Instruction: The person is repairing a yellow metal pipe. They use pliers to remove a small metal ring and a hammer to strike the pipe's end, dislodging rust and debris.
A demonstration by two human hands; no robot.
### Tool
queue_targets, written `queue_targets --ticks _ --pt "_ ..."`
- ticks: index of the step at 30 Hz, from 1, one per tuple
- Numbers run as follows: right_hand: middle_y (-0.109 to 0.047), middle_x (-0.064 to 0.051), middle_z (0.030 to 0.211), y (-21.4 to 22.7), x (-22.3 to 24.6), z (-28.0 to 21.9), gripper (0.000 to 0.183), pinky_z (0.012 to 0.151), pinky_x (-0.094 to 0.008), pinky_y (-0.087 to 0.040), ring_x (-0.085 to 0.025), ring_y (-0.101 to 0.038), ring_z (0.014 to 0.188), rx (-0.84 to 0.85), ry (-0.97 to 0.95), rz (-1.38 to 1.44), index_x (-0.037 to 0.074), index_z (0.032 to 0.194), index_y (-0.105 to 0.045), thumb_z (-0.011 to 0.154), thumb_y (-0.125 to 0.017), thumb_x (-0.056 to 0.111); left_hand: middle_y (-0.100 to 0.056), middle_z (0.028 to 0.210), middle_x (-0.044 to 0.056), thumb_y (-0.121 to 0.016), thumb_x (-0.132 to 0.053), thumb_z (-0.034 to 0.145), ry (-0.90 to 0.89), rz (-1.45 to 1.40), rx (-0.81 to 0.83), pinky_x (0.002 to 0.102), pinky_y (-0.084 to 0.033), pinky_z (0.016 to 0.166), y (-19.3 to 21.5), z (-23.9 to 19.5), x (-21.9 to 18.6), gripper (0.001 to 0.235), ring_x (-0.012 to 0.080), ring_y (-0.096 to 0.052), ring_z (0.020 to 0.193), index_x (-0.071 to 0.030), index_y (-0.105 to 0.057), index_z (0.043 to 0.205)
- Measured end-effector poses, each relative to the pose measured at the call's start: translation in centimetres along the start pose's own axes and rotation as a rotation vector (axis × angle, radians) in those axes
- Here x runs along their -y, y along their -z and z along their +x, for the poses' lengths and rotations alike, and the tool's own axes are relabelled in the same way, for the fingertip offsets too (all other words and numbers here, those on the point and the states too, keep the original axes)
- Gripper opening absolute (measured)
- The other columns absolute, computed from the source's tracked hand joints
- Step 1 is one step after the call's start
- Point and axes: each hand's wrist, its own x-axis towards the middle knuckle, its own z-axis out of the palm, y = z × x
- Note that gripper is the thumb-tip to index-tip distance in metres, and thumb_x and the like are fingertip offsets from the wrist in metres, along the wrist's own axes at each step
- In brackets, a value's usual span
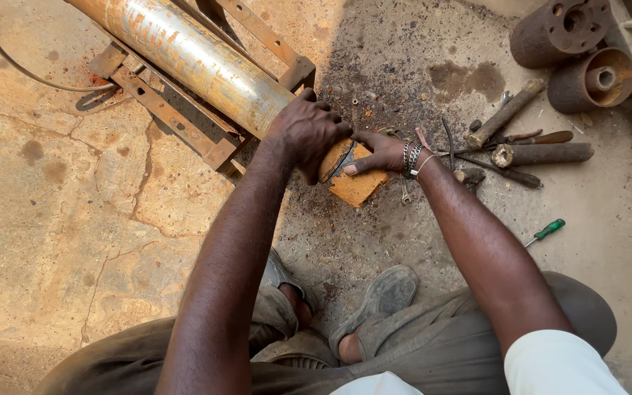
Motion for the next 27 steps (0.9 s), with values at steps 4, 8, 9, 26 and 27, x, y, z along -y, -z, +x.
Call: queue_targets --ticks 4,8,9,26,27 --pt "-0.057 -0.027 0.133 -4.2 0.3 -1.4 0.132 0.098 -0.049 -0.057 -0.039 -0.063 0.118 -0.155 0.019 -0.257 0.007 0.152 -0.025 0.052 -0.095 0.059 -0.053 0.139 0.003 -0.104 -0.056 0.024 0.246 -0.026 -0.251 0.063 -0.024 0.118 -1.3 -1.0 -1.3 0.137 0.0312 -0.045 0.133 -0.032 -0.045 0.145" --pt "-0.055 -0.028 0.126 -5.1 -0.5 -4.8 0.132 0.096 -0.053 -0.049 -0.043 -0.059 0.114 -0.635 0.416 -0.622 0.002 0.143 -0.031 0.046 -0.100 0.059 -0.023 0.163 0.011 -0.092 -0.022 0.058 0.793 -0.361 -0.525 0.061 -0.024 0.116 -5.7 -4.6 -6.0 0.120 0.0395 -0.020 0.151 -0.029 -0.026 0.157" --pt "-0.054 -0.026 0.129 -3.7 -0.7 -4.4 0.129 0.097 -0.051 -0.051 -0.040 -0.059 0.117 -0.578 0.348 -0.497 0.003 0.143 -0.032 0.048 -0.099 0.059 -0.019 0.163 0.012 -0.091 -0.025 0.062 0.918 -0.642 -0.542 0.063 -0.024 0.119 -7.0 -5.2 -8.4 0.120 0.0408 -0.016 0.153 -0.023 -0.020 0.158" --pt "-0.051 -0.020 0.144 -1.9 -3.1 -1.4 0.119 0.097 -0.045 -0.057 -0.029 -0.059 0.125 0.064 0.148 0.298 0.004 0.151 -0.038 0.057 -0.094 0.051 -0.014 0.169 0.014 -0.031 -0.097 0.063 0.649 -2.953 -0.710 0.081 -0.012 0.115 -13.0 0.1 -17.0 0.126 0.0444 -0.022 0.153 -0.021 -0.007 0.161" --pt "-0.053 -0.023 0.143 -2.9 -2.6 -1.1 0.118 0.099 -0.045 -0.057 -0.031 -0.060 0.126 0.209 0.132 0.505 0.001 0.150 -0.040 0.059 -0.094 0.052 -0.011 0.169 0.012 -0.031 -0.096 0.063 0.714 -2.962 -0.712 0.082 -0.011 0.116 -13.1 0.1 -16.9 0.125 0.0443 -0.021 0.154 -0.024 -0.005 0.161"
